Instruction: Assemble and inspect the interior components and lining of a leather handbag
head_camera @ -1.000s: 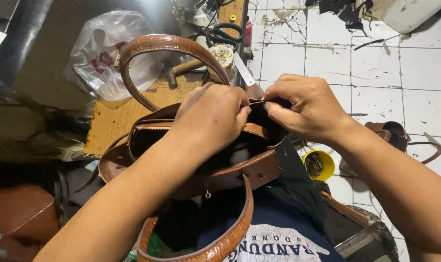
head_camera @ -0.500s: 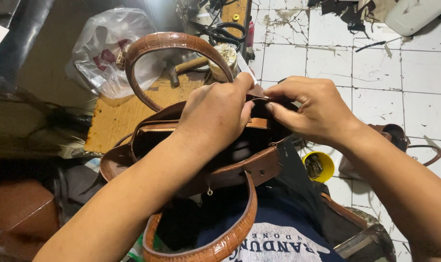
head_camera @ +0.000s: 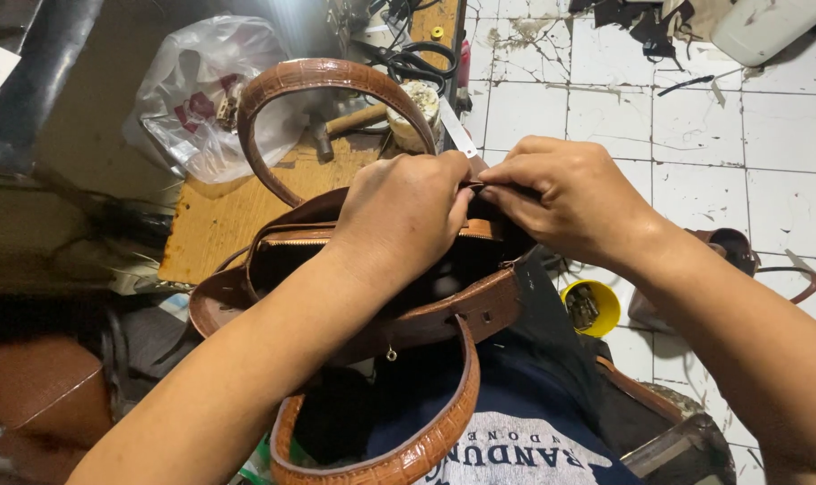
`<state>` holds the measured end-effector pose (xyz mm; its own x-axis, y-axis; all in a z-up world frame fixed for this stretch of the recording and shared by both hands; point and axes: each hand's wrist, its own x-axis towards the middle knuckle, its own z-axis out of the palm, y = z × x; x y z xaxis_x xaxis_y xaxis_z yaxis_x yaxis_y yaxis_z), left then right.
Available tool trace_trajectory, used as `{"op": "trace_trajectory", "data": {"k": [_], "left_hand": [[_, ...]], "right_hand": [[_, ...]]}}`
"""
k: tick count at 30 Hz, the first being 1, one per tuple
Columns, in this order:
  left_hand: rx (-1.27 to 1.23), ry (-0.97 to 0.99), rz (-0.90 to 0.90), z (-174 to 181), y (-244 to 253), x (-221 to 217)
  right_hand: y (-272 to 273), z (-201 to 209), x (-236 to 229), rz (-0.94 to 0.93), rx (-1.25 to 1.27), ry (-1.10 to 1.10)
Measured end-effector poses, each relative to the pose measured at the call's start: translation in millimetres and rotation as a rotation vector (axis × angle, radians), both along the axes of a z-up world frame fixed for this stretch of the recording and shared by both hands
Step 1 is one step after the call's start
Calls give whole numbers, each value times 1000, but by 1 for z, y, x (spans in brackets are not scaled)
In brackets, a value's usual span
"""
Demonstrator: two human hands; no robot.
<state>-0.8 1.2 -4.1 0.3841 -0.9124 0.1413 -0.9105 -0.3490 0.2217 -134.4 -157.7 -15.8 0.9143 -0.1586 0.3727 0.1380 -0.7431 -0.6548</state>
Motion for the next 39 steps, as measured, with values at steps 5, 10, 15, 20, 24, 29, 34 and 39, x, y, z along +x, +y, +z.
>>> {"op": "trace_trajectory", "data": {"k": [5, 10, 15, 20, 24, 29, 34, 39], "left_hand": [[6, -18, 2, -4, 0, 2], [-8, -27, -41, 1, 4, 1], [0, -88, -82, -1, 7, 2], [14, -129, -75, 2, 7, 0], [128, -25, -61, 18, 7, -3], [249, 97, -1, 38, 12, 1], [199, 18, -27, 28, 20, -1], [98, -66, -58, 18, 23, -1]], "right_hand": [[-3, -10, 1, 11, -57, -34], [-9, -33, 9, 34, -242, -168], [-12, -39, 13, 55, -344, -267], [-2, -22, 12, 74, -221, -218], [-1, -22, 12, 43, -317, -170], [-4, -22, 11, 45, -284, -172], [-2, -18, 10, 22, -292, -124], [-3, -20, 11, 30, -312, -138]]}}
